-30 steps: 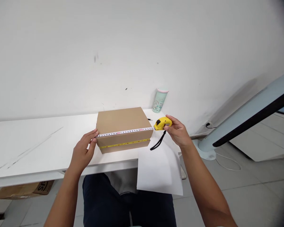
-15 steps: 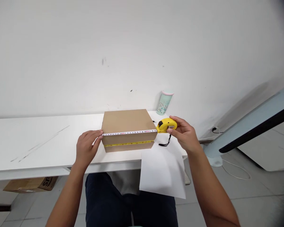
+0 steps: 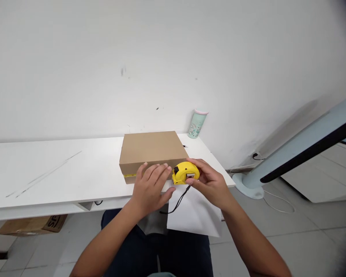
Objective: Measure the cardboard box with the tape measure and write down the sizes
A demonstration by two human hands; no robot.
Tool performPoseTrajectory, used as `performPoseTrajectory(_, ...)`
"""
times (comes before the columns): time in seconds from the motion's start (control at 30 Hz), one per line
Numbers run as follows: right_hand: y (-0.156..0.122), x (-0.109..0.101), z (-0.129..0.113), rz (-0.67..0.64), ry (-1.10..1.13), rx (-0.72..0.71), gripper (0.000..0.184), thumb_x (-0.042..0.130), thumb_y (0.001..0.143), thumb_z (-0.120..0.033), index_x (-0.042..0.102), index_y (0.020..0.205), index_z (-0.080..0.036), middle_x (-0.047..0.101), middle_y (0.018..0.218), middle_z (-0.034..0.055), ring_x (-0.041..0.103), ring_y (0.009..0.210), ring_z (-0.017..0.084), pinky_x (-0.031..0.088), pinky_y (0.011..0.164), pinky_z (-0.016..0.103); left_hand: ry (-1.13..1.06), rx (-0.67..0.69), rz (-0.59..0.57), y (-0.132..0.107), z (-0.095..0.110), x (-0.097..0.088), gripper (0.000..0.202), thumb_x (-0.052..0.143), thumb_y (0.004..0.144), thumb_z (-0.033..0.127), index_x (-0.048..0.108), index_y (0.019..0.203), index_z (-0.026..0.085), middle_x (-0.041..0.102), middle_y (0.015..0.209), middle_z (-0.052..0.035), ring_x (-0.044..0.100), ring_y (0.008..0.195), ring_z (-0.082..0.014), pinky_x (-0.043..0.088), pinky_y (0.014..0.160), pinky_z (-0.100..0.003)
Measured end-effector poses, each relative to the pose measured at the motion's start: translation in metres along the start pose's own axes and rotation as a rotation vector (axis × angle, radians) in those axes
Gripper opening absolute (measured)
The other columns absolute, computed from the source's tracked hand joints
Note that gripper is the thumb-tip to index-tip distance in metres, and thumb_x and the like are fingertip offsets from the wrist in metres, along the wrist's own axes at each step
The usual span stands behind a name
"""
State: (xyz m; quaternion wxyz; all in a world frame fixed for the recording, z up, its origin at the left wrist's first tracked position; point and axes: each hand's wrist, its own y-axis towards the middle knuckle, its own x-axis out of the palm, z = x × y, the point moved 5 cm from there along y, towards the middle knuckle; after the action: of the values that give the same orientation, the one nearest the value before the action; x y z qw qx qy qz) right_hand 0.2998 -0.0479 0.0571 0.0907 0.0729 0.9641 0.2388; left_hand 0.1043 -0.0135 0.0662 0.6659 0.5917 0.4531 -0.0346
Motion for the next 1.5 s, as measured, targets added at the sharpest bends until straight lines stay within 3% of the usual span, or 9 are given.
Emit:
performPoseTrajectory(0.17,-0.006,-0.025,0.008,0.179,0.041,0.034,0.049,0.083,0.08,-0.039,0.07,0.126,-0.033,0.066,0.124,0.006,0.067,0.109,0.025,0.06,0.091,0.037,0.026,-0.109,-0.182,0.024,-0.002,0.036,0.065,0.054,0.096,0.049,0.043,0.152,0.019,0.046,0.156,-0.0152,0.043,0.144,-0.0355,0.015,0.123,-0.06)
performPoseTrajectory(0.33,-0.005,-0.037,0.009,0.306,0.057,0.05,0.049,0.08,0.082,-0.041,0.068,0.128,-0.031,0.069,0.118,0.0074,0.068,0.105,0.025,0.062,0.088,0.038,0.001,-0.286,-0.192,0.038,-0.032,0.059,0.052,0.055,0.096,0.052,0.06,0.136,0.02,0.06,0.144,-0.0152,0.054,0.134,-0.036,0.025,0.118,-0.06)
performPoseTrajectory(0.57,0.002,-0.057,0.058,0.345,0.117,0.171,0.053,0.082,0.078,-0.046,0.066,0.126,-0.03,0.068,0.121,0.0056,0.066,0.11,0.024,0.06,0.092,0.039,-0.055,-0.314,0.031,-0.002,-0.089,0.013,0.025,0.05,0.098,0.04,0.071,0.097,0.027,0.078,0.111,-0.0026,0.071,0.109,-0.0247,0.019,0.119,-0.054)
performPoseTrajectory(0.73,-0.004,-0.016,0.135,0.185,0.393,0.525,0.06,0.084,0.069,-0.057,0.068,0.116,-0.024,0.071,0.117,0.008,0.071,0.104,0.027,0.064,0.084,0.042,-0.1,-0.352,0.044,-0.014,-0.113,-0.004,0.034,0.041,0.101,0.036,0.07,0.086,0.026,0.08,0.102,-0.0009,0.072,0.106,-0.0214,0.019,0.121,-0.054)
performPoseTrajectory(0.9,0.0,0.009,0.155,0.055,0.202,0.585,0.051,0.081,0.076,-0.049,0.068,0.118,-0.024,0.072,0.116,0.0065,0.071,0.104,0.023,0.065,0.086,0.04,-0.098,-0.421,0.022,-0.016,-0.134,-0.016,0.04,0.038,0.102,0.039,0.07,0.082,0.026,0.08,0.099,-0.0006,0.071,0.104,-0.0211,0.017,0.122,-0.055)
performPoseTrajectory(1.13,0.033,-0.004,0.173,0.098,0.038,0.592,0.03,0.074,0.082,-0.042,0.073,0.102,-0.02,0.074,0.103,0.007,0.07,0.09,0.02,0.064,0.072,0.029,-0.161,-0.434,-0.273,-0.01,-0.071,-0.005,0.053,0.055,0.094,0.054,0.053,0.14,0.027,0.062,0.143,-0.0087,0.052,0.137,-0.0332,0.015,0.121,-0.065)
performPoseTrajectory(1.23,0.048,-0.018,0.184,0.143,-0.083,0.603,0.028,0.072,0.082,-0.042,0.074,0.096,-0.018,0.073,0.094,0.0068,0.067,0.078,0.018,0.06,0.066,0.028,-0.027,-0.452,-0.184,-0.014,-0.047,0.009,0.053,0.062,0.092,0.04,0.051,0.142,0.025,0.06,0.145,-0.0114,0.048,0.14,-0.0363,0.01,0.122,-0.068)
performPoseTrajectory(1.33,0.057,-0.041,0.189,0.21,-0.199,0.61,0.029,0.071,0.081,-0.043,0.074,0.094,-0.017,0.073,0.089,0.0064,0.064,0.069,0.017,0.056,0.063,0.029,-0.042,-0.405,-0.138,-0.027,-0.054,0.003,0.038,0.055,0.093,0.024,0.059,0.131,0.025,0.064,0.14,-0.0098,0.052,0.138,-0.0334,0.011,0.122,-0.07)
performPoseTrajectory(1.5,0.059,-0.077,0.193,0.349,-0.278,0.581,0.035,0.069,0.08,-0.045,0.073,0.095,-0.014,0.074,0.092,0.0099,0.064,0.068,0.019,0.054,0.067,0.033,-0.488,-0.304,-0.357,-0.056,-0.091,-0.041,0.037,0.052,0.096,0.02,0.059,0.131,0.029,0.06,0.145,-0.0066,0.039,0.149,-0.0252,0.04,0.119,-0.057)
